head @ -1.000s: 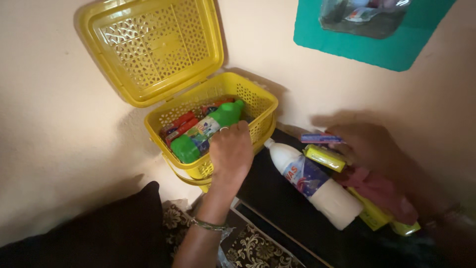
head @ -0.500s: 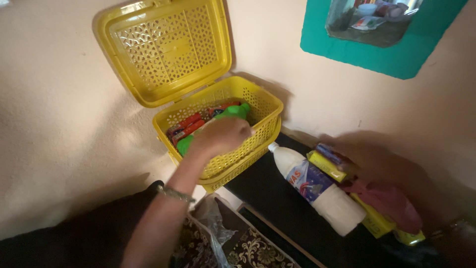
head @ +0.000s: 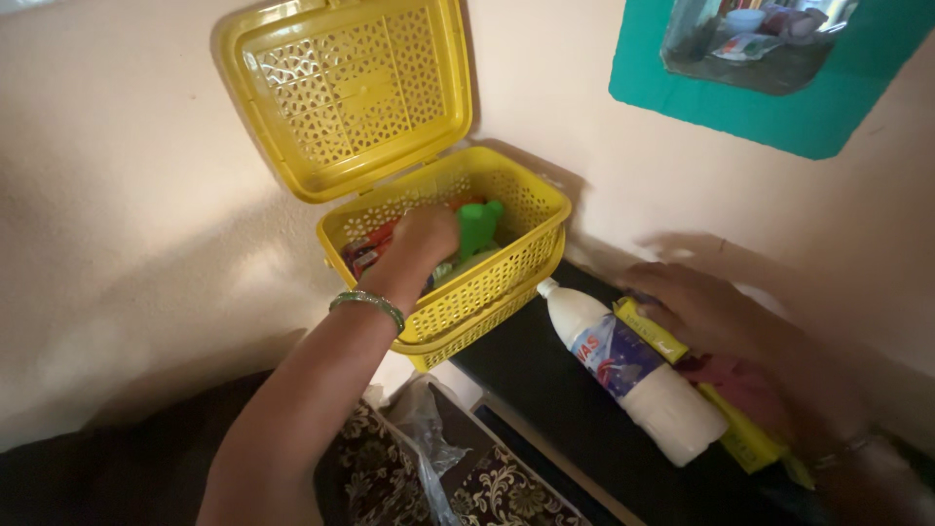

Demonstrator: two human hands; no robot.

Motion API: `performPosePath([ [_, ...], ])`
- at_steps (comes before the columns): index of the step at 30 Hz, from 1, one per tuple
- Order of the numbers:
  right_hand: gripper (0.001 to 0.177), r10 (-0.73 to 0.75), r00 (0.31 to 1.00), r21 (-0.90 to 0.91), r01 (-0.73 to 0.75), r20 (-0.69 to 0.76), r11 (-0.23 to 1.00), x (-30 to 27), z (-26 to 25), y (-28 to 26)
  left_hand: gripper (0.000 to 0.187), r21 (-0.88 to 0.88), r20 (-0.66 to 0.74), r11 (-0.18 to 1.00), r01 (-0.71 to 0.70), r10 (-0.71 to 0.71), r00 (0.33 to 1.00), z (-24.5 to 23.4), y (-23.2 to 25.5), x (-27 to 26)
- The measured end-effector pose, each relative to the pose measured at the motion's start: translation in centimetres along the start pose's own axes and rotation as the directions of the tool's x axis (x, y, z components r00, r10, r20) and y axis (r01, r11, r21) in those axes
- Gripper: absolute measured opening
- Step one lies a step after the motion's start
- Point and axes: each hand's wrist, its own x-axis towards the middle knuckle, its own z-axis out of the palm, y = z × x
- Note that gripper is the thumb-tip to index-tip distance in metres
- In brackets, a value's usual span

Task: The person opens a yellow plastic basket and removes several items one by one, including a yellow box, a blue bottle, a white bottle, a green bottle, and other small packages. They place each item on a dark shelf next to the basket. The person also wipes the shelf with a pink cloth before and after removing items.

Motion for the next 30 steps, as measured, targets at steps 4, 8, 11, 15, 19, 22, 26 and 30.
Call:
performPosePath([
  [4, 0.049, 0.106, 0.993, 0.041, -0.109, 0.056, 0.993, 0.4, 0.2, -0.9, 0.033, 0.027, 0.001, 0.998, 0.053, -0.053, 0.999, -0.4, -0.1, -0.7],
  [8, 0.04, -0.025, 0.996, 0.071, 0.031, -0.083, 0.997, -1.1, -1.0, -3.2, 0.037, 0.023, 0.1, 0.986, 0.165, -0.166, 0.981, -1.3, 0.4, -1.3],
  [11, 0.04, 0.054, 0.996, 0.043, -0.052, -0.064, 0.998, -1.4, -2.0, -4.7, 0.038, 0.145, 0.086, 0.988, 0.047, -0.06, 0.995, -1.3, 0.5, -1.3],
  [15, 0.043, 0.142, 0.989, 0.043, -0.14, -0.038, 0.989, -1.7, -2.6, -4.9, 0.044, 0.043, 0.07, 0.998, 0.037, -0.04, 0.997, -0.3, -0.4, -0.3],
  [19, 0.038, 0.083, 0.994, 0.025, -0.081, -0.069, 0.996, -1.6, -2.0, -3.8, 0.044, 0.008, -0.028, 1.0, 0.011, -0.011, 1.0, 1.3, -0.9, 1.1],
  [22, 0.036, 0.129, 0.984, 0.065, -0.122, -0.125, 0.99, -2.0, -1.1, -2.8, 0.045, -0.061, -0.136, 0.998, -0.013, 0.005, 0.991, 0.8, -0.4, 0.0],
  [26, 0.035, 0.0, 0.984, 0.027, 0.005, -0.18, 1.0, -2.0, -1.3, -1.5, 0.069, -0.123, -0.107, 0.992, 0.012, -0.026, 0.994, -3.0, 0.7, -3.7],
  [30, 0.033, 0.05, 0.971, 0.076, -0.033, -0.236, 0.997, -2.7, -1.8, -1.5, 0.072, -0.182, -0.261, 0.981, -0.065, 0.015, 0.965, -6.0, 2.3, -6.7],
])
